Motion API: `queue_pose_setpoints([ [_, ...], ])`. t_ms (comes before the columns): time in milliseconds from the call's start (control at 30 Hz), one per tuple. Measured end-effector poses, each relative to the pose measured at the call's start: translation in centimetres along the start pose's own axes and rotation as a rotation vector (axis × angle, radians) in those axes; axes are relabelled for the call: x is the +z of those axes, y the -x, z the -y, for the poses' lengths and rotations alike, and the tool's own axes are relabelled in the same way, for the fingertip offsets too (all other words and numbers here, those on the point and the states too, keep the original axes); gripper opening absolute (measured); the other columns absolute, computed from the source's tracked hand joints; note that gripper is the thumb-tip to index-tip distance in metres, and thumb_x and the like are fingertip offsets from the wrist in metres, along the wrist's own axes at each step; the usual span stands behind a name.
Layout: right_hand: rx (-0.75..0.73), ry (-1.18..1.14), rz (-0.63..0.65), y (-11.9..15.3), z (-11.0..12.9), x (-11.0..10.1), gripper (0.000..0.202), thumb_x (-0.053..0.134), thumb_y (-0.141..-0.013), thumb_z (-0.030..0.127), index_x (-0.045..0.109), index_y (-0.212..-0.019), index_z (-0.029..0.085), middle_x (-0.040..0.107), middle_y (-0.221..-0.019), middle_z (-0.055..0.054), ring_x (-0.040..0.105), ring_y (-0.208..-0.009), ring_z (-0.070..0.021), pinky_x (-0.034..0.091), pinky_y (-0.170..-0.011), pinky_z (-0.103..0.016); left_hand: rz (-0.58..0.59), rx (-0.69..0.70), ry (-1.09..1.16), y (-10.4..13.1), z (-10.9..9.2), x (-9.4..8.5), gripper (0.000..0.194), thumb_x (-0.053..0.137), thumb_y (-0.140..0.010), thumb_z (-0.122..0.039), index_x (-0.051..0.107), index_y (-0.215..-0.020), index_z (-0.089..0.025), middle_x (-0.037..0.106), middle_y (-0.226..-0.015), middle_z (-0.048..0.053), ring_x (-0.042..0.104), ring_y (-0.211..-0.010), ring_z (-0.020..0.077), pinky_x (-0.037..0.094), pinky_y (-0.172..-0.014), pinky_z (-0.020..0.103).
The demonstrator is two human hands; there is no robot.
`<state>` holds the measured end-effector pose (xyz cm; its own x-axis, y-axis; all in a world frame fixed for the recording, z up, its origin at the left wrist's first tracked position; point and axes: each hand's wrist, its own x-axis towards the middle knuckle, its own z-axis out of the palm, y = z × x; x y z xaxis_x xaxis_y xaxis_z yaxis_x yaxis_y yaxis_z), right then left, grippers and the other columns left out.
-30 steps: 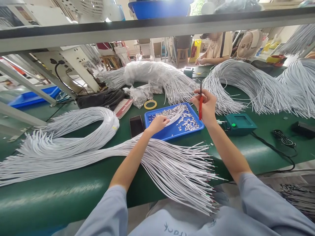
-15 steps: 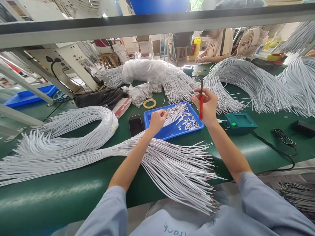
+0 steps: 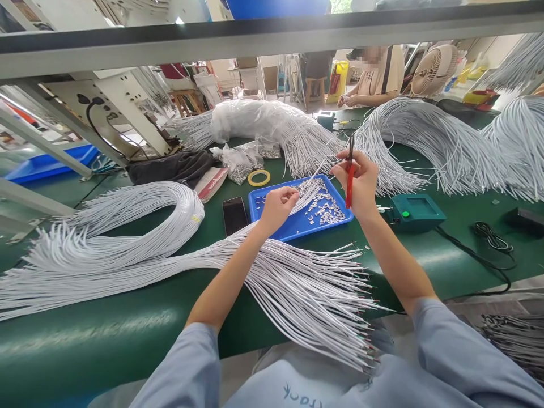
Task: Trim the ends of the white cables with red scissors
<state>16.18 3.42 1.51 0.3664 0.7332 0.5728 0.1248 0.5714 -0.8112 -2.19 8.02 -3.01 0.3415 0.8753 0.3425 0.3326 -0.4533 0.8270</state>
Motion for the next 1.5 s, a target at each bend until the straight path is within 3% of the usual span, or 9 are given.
queue_pose_setpoints([
  [233, -0.051, -0.005, -0.014, 0.4, 0.4, 0.1, 0.019, 0.075, -0.068, 0.03, 0.064, -0.083, 0.026, 0.06, -0.057, 0.006, 0.059, -0.055, -0.0107, 0.05, -0.058, -0.029, 0.012, 0.074, 0.102, 2.1, -3.1, 0.5, 0.029, 0.055, -0.081, -0.04, 0.066, -0.073, -0.015, 0.063, -0.065, 0.002, 0.046, -0.049, 0.0079, 0.036, -0.047, 0.022],
  [367, -0.073, -0.002, -0.041, 0.5, 0.7, 0.2, 0.02, 0.076, -0.068, 0.034, 0.064, -0.081, 0.026, 0.057, -0.055, 0.007, 0.059, -0.054, -0.0105, 0.05, -0.057, -0.029, -0.103, 0.041, 0.001, 1.4, -1.8, 0.9, 0.026, 0.057, -0.078, -0.037, 0.063, -0.066, -0.016, 0.06, -0.062, 0.0, 0.044, -0.053, 0.009, 0.034, -0.05, 0.023],
  [533, -0.085, 0.009, -0.038, 0.6, 0.9, 0.1, 0.018, 0.075, -0.069, 0.032, 0.063, -0.081, 0.025, 0.056, -0.055, 0.007, 0.06, -0.054, -0.0107, 0.051, -0.056, -0.029, -0.21, -0.012, -0.048, 0.1, 0.6, 0.8, 0.029, 0.067, -0.067, -0.024, 0.042, -0.054, -0.018, 0.037, -0.049, -0.007, 0.031, -0.049, 0.0069, 0.024, -0.052, 0.024],
  [700, -0.094, 0.019, -0.023, 0.7, 0.9, 0.0, 0.015, 0.07, -0.071, 0.026, 0.063, -0.083, 0.025, 0.057, -0.057, 0.007, 0.06, -0.057, -0.0109, 0.051, -0.058, -0.029, -0.119, 0.041, 0.035, 0.1, 0.2, 0.7, 0.032, 0.06, -0.077, -0.04, 0.047, -0.059, -0.018, 0.04, -0.053, -0.005, 0.03, -0.049, 0.0068, 0.026, -0.049, 0.023],
  [833, -0.098, 0.016, -0.032, 0.8, 1.2, 0.0, 0.017, 0.073, -0.071, 0.033, 0.063, -0.082, 0.027, 0.056, -0.056, 0.006, 0.06, -0.056, -0.012, 0.051, -0.059, -0.031, -0.042, 0.113, 0.153, 1.4, -2.3, 0.5, 0.044, 0.052, -0.083, -0.057, 0.059, -0.067, -0.017, 0.046, -0.055, -0.003, 0.03, -0.046, 0.0061, 0.024, -0.044, 0.023],
  [1033, -0.062, 0.017, 0.008, 1.5, 2.3, 0.2, 0.024, 0.076, -0.07, 0.045, 0.063, -0.084, 0.029, 0.061, -0.061, 0.005, 0.063, -0.06, -0.0144, 0.052, -0.06, -0.033, 0.104, 0.203, 0.36, 6.4, -8.4, -1.3, 0.026, 0.055, -0.09, -0.04, 0.069, -0.083, -0.018, 0.058, -0.06, -0.001, 0.045, -0.047, 0.0054, 0.034, -0.041, 0.019],
  [1133, -0.047, -0.002, 0.05, 2.3, 3.1, 0.2, 0.024, 0.077, -0.071, 0.043, 0.064, -0.086, 0.028, 0.063, -0.062, 0.005, 0.065, -0.062, -0.014, 0.053, -0.063, -0.032, 0.151, 0.29, 0.385, 8.4, -10.0, -1.8, 0.017, 0.058, -0.09, -0.03, 0.072, -0.089, -0.02, 0.063, -0.069, 0.001, 0.05, -0.05, 0.0049, 0.039, -0.042, 0.017],
  [1367, 0.059, -0.112, 0.299, 4.4, 5.7, 0.1, 0.02, 0.076, -0.075, 0.026, 0.064, -0.091, 0.027, 0.072, -0.077, 0.004, 0.07, -0.07, -0.0113, 0.054, -0.062, -0.025, 0.104, 0.226, 0.521, 7.2, -9.2, -1.5, 0.017, 0.061, -0.089, -0.031, 0.072, -0.083, -0.019, 0.054, -0.077, 0.0, 0.052, -0.045, 0.0019, 0.044, -0.039, 0.016],
  [1500, 0.077, -0.168, 0.341, 5.0, 6.0, 0.3, 0.019, 0.074, -0.076, 0.022, 0.063, -0.092, 0.026, 0.074, -0.08, 0.004, 0.072, -0.074, -0.0108, 0.054, -0.061, -0.022, 0.125, 0.241, 0.569, 6.6, -8.6, -1.3, 0.02, 0.057, -0.091, -0.032, 0.07, -0.083, -0.02, 0.052, -0.074, -0.001, 0.053, -0.047, 0.0028, 0.046, -0.043, 0.017],
])
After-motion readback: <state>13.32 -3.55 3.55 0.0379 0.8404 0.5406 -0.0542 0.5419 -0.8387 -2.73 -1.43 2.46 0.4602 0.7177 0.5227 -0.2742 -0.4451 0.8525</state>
